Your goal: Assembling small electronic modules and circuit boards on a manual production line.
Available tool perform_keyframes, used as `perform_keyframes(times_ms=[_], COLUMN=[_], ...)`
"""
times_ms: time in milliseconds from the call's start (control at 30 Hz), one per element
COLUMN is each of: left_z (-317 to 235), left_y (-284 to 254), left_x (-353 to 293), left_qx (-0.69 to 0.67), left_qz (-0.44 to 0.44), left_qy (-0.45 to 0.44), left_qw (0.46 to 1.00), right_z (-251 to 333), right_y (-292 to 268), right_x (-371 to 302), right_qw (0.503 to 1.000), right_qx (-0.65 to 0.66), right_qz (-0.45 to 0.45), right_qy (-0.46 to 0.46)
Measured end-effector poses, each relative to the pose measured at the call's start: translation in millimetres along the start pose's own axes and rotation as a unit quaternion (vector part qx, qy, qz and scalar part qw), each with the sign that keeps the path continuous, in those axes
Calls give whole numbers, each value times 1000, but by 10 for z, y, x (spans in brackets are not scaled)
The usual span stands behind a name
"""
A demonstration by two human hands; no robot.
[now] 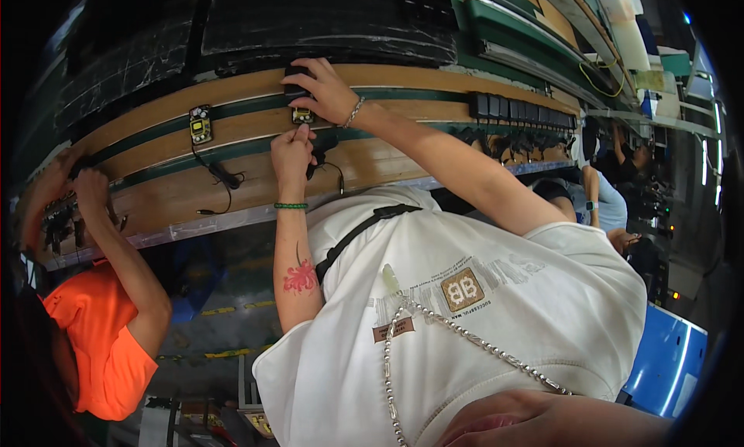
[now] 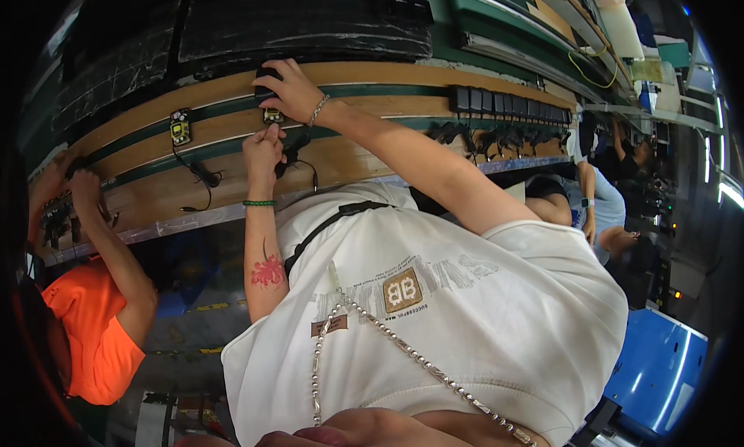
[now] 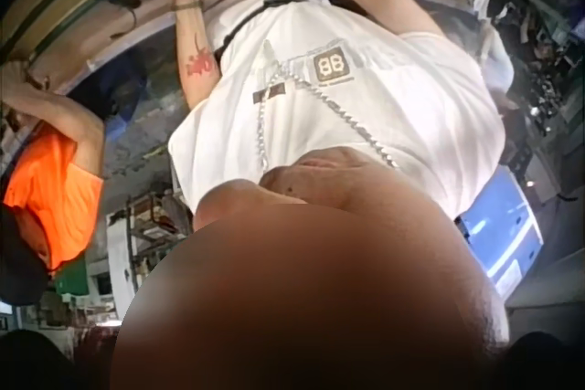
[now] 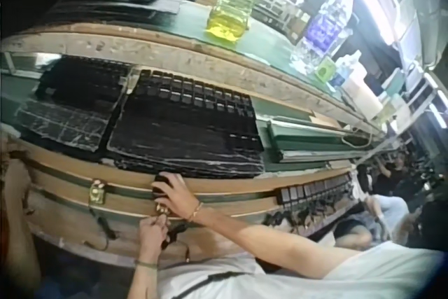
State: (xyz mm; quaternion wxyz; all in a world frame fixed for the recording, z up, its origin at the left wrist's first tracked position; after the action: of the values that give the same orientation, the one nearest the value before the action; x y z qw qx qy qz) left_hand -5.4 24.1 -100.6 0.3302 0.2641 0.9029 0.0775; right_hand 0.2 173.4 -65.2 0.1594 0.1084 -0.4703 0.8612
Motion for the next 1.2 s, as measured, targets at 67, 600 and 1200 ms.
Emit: perform_keyframes(times_ms=[67, 600, 1200], left_z=[-33, -13, -39], left_y=[22, 48, -49], left_x=[-10, -45, -47], left_qx=[60, -15, -176], left_qz=[-35, -6, 74], left_qy=[-6, 18, -41], left_qw=[998, 1000, 981], right_z=[19, 189, 434], right_y=[-4, -254, -158], right_x=[-2, -189, 397], right_qw=[1000, 994, 888], right_qx=[1, -13, -259], right_qz=[7, 102, 363], right_qy=[4, 34, 114])
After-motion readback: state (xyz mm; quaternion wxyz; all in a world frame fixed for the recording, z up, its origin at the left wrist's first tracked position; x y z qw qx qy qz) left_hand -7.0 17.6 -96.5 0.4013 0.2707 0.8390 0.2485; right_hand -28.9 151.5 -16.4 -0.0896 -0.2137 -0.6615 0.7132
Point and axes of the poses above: each hand's wrist, its own x-axis towards the middle knuckle, its own y-axis out of the palm, z = x × y, the point moved 3 cm from there along x, towards the middle knuckle, and after that the axes turned 5 degrees about y, right-handed, at the moved point
